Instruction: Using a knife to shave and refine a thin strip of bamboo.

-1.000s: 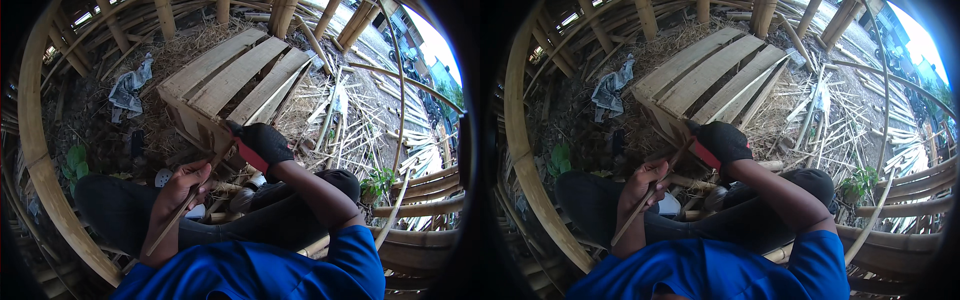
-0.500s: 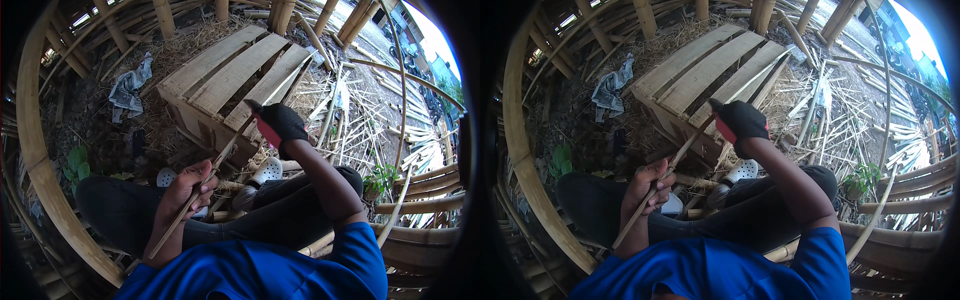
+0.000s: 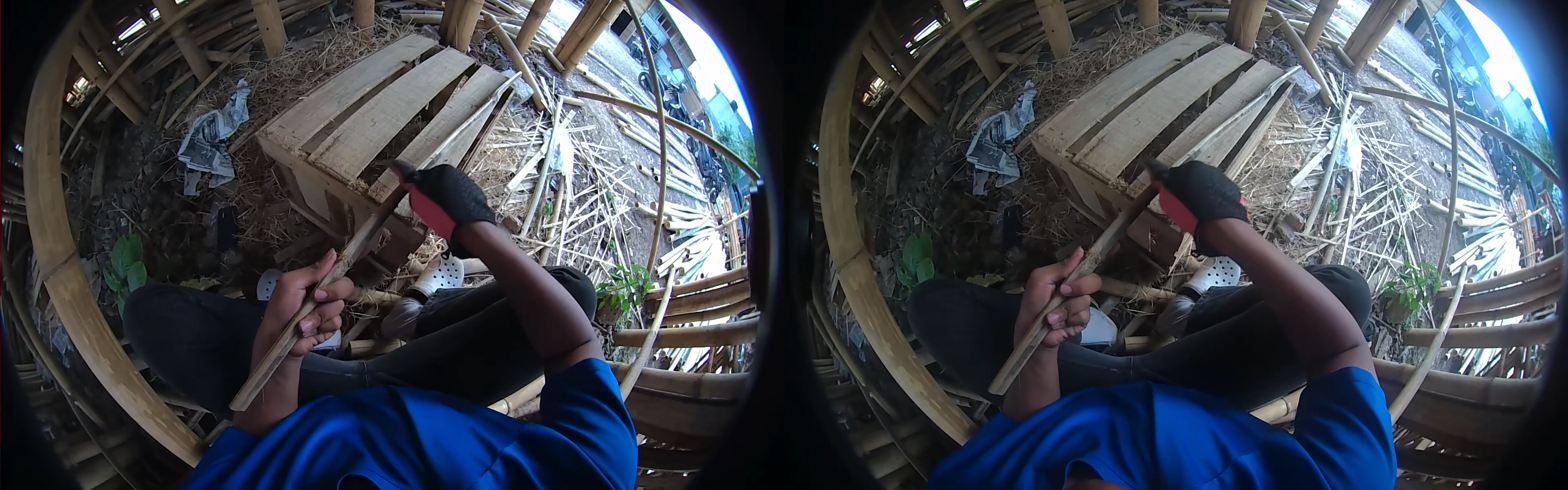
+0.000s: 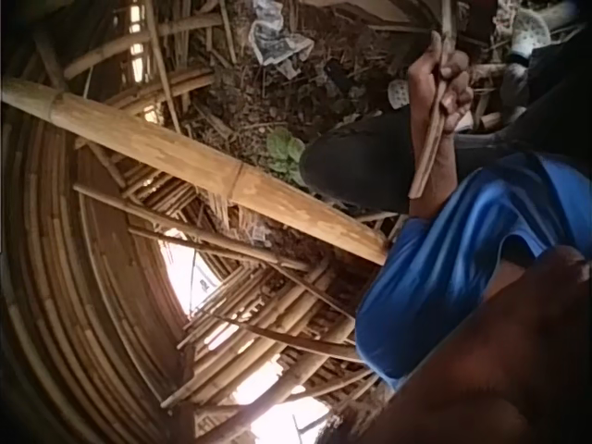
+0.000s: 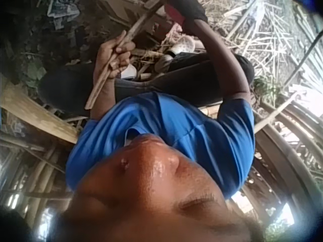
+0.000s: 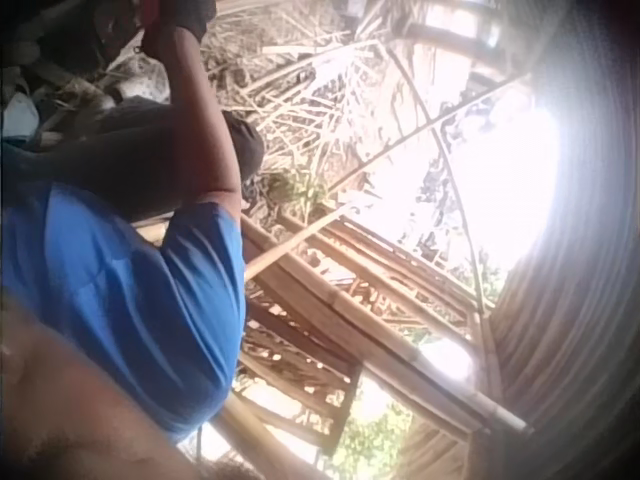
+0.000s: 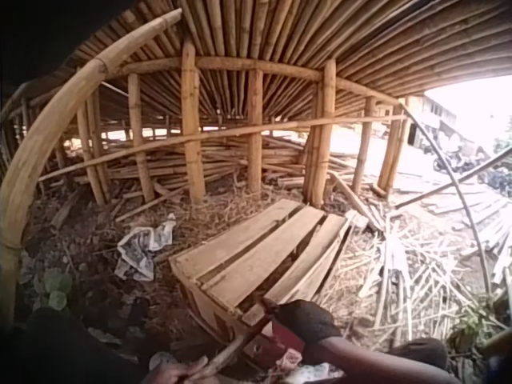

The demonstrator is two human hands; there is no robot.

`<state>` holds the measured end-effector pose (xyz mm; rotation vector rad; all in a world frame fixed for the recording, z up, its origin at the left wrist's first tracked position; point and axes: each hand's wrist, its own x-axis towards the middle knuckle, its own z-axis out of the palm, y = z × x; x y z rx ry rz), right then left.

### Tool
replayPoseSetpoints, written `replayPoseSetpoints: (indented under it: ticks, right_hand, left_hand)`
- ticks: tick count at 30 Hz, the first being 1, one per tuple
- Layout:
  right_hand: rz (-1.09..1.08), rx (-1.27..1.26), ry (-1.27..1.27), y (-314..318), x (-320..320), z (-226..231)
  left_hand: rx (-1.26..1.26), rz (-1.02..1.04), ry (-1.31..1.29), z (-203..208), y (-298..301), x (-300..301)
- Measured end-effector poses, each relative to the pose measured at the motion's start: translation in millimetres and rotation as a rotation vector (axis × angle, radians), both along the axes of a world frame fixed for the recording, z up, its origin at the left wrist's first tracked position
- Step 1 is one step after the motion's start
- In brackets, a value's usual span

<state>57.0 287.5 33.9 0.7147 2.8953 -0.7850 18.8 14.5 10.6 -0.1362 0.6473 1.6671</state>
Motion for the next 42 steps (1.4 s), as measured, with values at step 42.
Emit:
replayPoseSetpoints:
  ticks: [42]
  right_hand:
    - [0.016, 0.017, -0.162, -14, 9, -2]
  left_hand:
    - [-0.024, 0.012, 0.229, -6, 5, 8]
